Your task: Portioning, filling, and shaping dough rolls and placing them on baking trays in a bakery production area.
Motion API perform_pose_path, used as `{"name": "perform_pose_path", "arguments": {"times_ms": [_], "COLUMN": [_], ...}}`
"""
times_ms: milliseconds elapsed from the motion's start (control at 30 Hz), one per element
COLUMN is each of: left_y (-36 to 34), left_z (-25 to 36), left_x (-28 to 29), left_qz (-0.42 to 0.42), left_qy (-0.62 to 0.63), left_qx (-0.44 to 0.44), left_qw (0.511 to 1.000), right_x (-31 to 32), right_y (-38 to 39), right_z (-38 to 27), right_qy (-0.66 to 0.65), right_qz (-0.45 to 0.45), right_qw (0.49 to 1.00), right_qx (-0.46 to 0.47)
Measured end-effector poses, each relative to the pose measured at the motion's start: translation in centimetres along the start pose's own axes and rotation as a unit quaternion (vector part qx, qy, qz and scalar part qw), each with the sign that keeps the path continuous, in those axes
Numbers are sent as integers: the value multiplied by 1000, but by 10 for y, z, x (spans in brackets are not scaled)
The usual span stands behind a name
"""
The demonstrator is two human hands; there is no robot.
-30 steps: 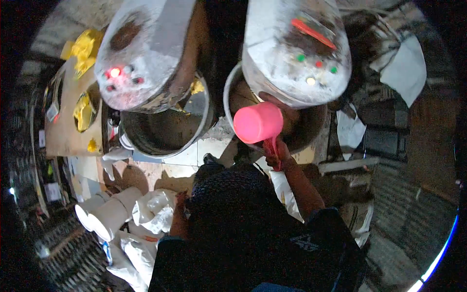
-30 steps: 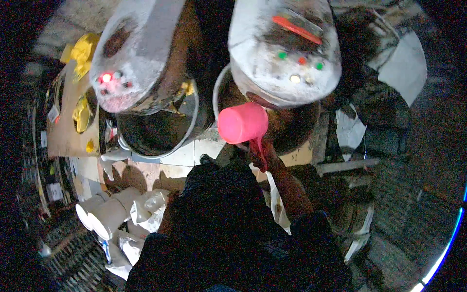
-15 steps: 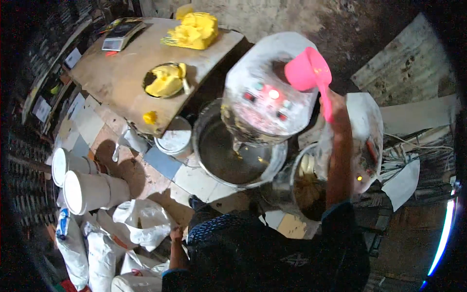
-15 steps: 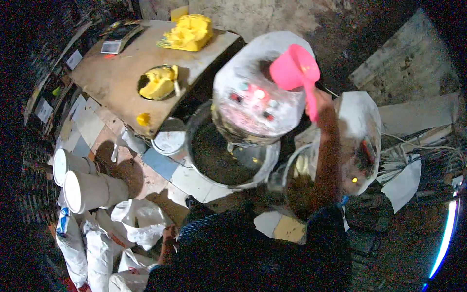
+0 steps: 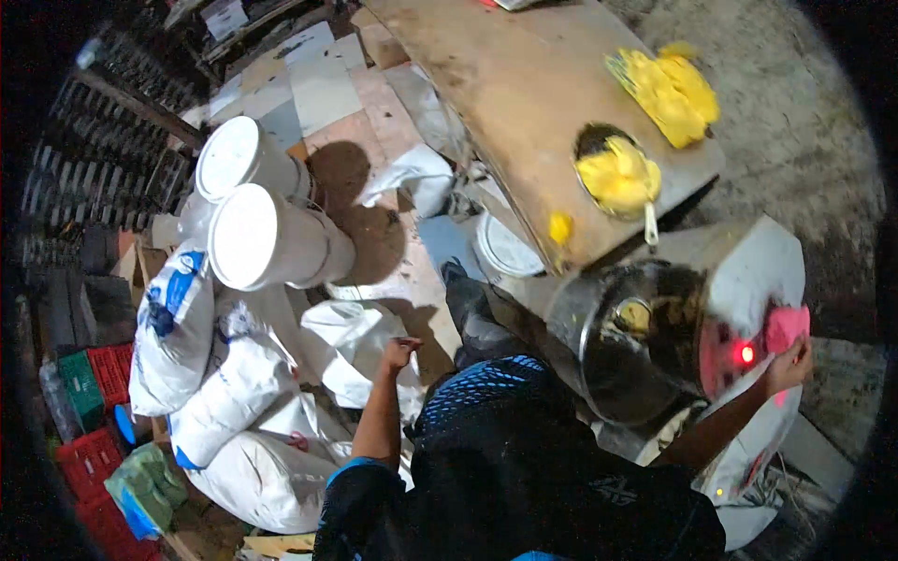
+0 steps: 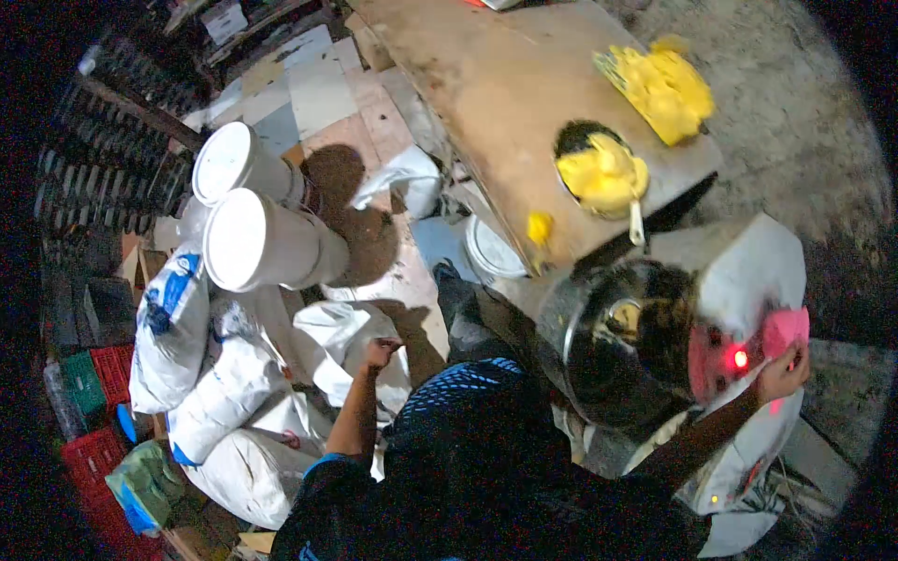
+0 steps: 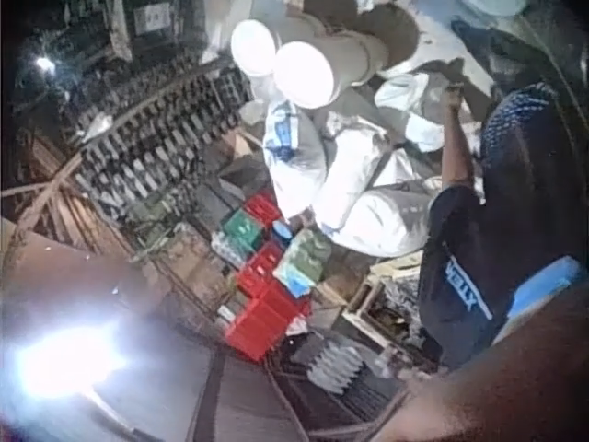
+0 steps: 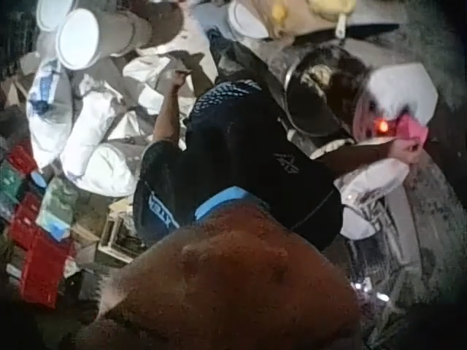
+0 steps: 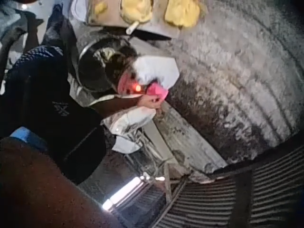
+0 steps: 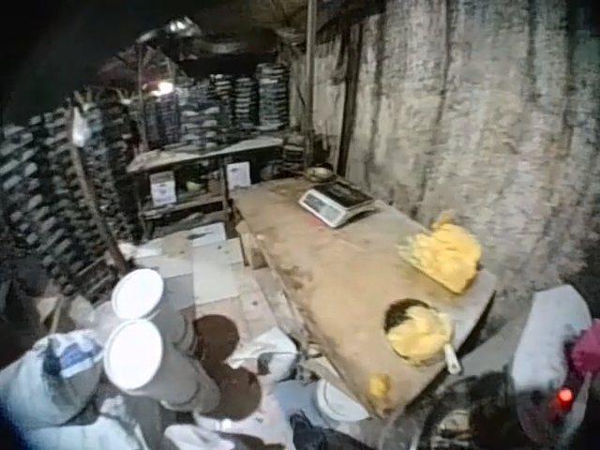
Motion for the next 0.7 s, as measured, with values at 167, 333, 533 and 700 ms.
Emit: {"name": "perform_pose_path", "arguments": {"times_ms": [167,333,533,700], "left_y": [-87,-166,-224,-256], "left_z": [16,178,251,357], "left_x": [94,132,319,438], "left_qz": [64,-4,176,226], "left_qy": [-135,-205,-64,24], "left_qx": [-118,-9,-31,-112], "left_qw": [982,979,982,967], "right_x": [-166,-346,-377,-387], "right_y": [47,63,56,119], "right_z": [-177,-332,-819,-1027], "right_qy": [-118,233,-407,-616], "right_qz": [-63,-126,-497,-495], "right_qw": [989,932,677,520], "right_qx": [61,249,358,323]}}
Point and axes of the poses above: each hand's wrist, its own y-axis away from the middle knuckle, its own x-axis out of the back of the hand, z = x × y, the point moved 8 cm from there along -y, towards the middle knuckle, and after that the axes turned 2 degrees about y, right-handed, at the moved point
